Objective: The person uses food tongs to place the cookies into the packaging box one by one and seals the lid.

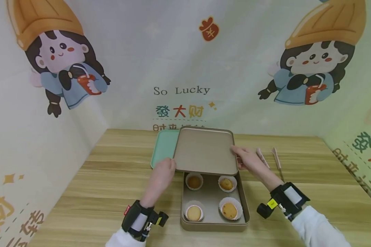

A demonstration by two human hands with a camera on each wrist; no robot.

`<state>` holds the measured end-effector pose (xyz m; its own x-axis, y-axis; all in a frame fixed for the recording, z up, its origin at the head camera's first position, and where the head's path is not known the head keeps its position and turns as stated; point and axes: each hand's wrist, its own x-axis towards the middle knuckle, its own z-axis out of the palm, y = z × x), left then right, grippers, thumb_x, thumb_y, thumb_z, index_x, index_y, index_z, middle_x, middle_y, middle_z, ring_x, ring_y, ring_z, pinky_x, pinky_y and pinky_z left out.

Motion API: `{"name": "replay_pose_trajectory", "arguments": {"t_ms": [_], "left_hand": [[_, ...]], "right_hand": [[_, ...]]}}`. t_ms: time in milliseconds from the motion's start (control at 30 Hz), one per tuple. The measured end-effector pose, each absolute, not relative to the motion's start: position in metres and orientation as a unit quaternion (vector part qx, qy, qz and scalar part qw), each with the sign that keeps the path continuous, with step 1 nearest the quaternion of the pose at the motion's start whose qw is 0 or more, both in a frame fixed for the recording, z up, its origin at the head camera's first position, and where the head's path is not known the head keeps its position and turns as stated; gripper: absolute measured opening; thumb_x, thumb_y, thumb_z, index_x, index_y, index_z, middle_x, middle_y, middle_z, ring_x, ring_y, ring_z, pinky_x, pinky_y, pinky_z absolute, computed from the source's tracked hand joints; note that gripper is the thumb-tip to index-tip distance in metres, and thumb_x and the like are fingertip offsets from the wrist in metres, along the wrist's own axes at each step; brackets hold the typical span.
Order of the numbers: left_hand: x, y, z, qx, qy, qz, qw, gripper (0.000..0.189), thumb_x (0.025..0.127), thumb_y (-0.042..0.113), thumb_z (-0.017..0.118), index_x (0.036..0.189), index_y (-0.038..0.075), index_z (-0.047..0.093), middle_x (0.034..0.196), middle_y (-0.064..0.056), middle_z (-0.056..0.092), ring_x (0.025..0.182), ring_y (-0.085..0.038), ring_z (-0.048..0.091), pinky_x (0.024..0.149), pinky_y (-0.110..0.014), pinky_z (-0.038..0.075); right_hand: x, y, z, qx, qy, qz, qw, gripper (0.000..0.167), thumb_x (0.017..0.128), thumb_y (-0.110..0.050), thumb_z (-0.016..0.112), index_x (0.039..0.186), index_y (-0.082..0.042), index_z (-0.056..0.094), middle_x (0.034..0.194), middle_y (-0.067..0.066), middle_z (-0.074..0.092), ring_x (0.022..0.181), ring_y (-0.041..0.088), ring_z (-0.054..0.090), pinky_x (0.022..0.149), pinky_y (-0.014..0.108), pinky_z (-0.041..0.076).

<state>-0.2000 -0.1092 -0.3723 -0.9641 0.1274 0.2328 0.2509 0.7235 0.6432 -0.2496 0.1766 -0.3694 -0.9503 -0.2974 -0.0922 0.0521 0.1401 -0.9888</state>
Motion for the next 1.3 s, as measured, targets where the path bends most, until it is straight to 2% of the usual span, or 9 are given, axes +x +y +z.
{"name": "replay_pose_trajectory", "arguments": {"t_ms": [133, 367, 633, 767, 867, 1000, 1133, 1200, 1300], "left_hand": [[-0.203, -0.108, -0.373, -0.092, -0.913, -0.391, 0.074, 0.032, 0.095, 0.013, 0.037, 0.066, 0.004, 0.047, 0.058, -0.002, 0.039, 0.054, -0.017, 0.038, 0.051, -0.030, 0.036], [-0.218, -0.111, -0.363, -0.086, -0.881, -0.465, 0.024, 0.035, 0.095, 0.029, 0.044, 0.072, 0.005, 0.053, 0.058, -0.004, 0.049, 0.048, -0.015, 0.040, 0.047, -0.028, 0.033], [-0.242, -0.109, -0.351, -0.108, -0.863, -0.494, -0.015, 0.029, 0.093, 0.017, 0.048, 0.066, 0.004, 0.050, 0.055, -0.002, 0.041, 0.047, -0.013, 0.035, 0.045, -0.024, 0.028], [-0.246, -0.107, -0.349, -0.118, -0.870, -0.479, -0.006, 0.027, 0.092, 0.016, 0.048, 0.069, 0.004, 0.050, 0.060, -0.003, 0.043, 0.052, -0.015, 0.035, 0.050, -0.026, 0.029], [-0.248, -0.107, -0.344, -0.131, -0.867, -0.480, 0.037, 0.019, 0.092, 0.013, 0.050, 0.080, 0.000, 0.055, 0.060, -0.003, 0.044, 0.053, -0.016, 0.037, 0.051, -0.027, 0.030], [-0.247, -0.107, -0.335, -0.148, -0.860, -0.481, 0.092, 0.014, 0.093, 0.007, 0.047, 0.093, -0.002, 0.057, 0.061, -0.005, 0.051, 0.052, -0.017, 0.043, 0.049, -0.028, 0.034], [-0.245, -0.107, -0.330, -0.153, -0.853, -0.491, 0.089, 0.025, 0.095, 0.002, 0.036, 0.108, -0.002, 0.058, 0.076, -0.008, 0.060, 0.057, -0.017, 0.050, 0.051, -0.030, 0.043], [-0.242, -0.106, -0.331, -0.143, -0.843, -0.513, 0.077, 0.031, 0.096, 0.005, 0.034, 0.120, -0.002, 0.053, 0.082, -0.010, 0.061, 0.060, -0.018, 0.052, 0.054, -0.031, 0.046], [-0.241, -0.103, -0.337, -0.130, -0.840, -0.522, 0.072, 0.036, 0.098, 0.016, 0.037, 0.129, -0.001, 0.046, 0.085, -0.012, 0.060, 0.063, -0.019, 0.055, 0.059, -0.033, 0.048]], "right_hand": [[-0.249, 0.180, -0.369, -0.089, 0.722, -0.674, 0.128, 0.032, 0.097, -0.022, 0.040, 0.071, -0.006, 0.049, 0.051, 0.000, 0.036, 0.043, 0.007, 0.032, 0.043, 0.020, 0.025], [-0.244, 0.186, -0.365, -0.074, 0.709, -0.688, 0.135, 0.032, 0.097, -0.020, 0.042, 0.068, -0.009, 0.051, 0.052, -0.002, 0.036, 0.044, 0.005, 0.032, 0.042, 0.018, 0.026], [-0.239, 0.188, -0.363, -0.087, 0.714, -0.681, 0.136, 0.034, 0.096, -0.021, 0.043, 0.065, -0.010, 0.048, 0.051, -0.002, 0.038, 0.044, 0.005, 0.033, 0.042, 0.018, 0.026], [-0.240, 0.190, -0.360, -0.085, 0.727, -0.668, 0.132, 0.033, 0.097, -0.025, 0.043, 0.069, -0.009, 0.048, 0.055, -0.001, 0.037, 0.046, 0.007, 0.032, 0.044, 0.019, 0.026], [-0.240, 0.191, -0.354, -0.105, 0.757, -0.636, 0.109, 0.036, 0.097, -0.030, 0.042, 0.071, -0.005, 0.043, 0.057, 0.000, 0.034, 0.046, 0.008, 0.029, 0.045, 0.020, 0.025], [-0.239, 0.192, -0.343, -0.156, 0.784, -0.598, 0.063, 0.032, 0.097, -0.023, 0.041, 0.090, 0.008, 0.049, 0.068, 0.011, 0.048, 0.054, 0.012, 0.043, 0.047, 0.022, 0.035], [-0.237, 0.194, -0.335, -0.169, 0.760, -0.625, 0.053, 0.036, 0.098, -0.013, 0.034, 0.124, 0.010, 0.044, 0.099, 0.020, 0.055, 0.079, 0.016, 0.056, 0.061, 0.028, 0.049], [-0.237, 0.194, -0.336, -0.163, 0.751, -0.638, 0.050, 0.039, 0.099, -0.017, 0.033, 0.127, 0.009, 0.043, 0.110, 0.022, 0.052, 0.088, 0.017, 0.057, 0.068, 0.030, 0.050], [-0.237, 0.192, -0.340, -0.172, 0.771, -0.613, 0.025, 0.042, 0.097, -0.023, 0.041, 0.131, 0.003, 0.043, 0.118, 0.018, 0.050, 0.096, 0.018, 0.054, 0.071, 0.031, 0.049]]}}
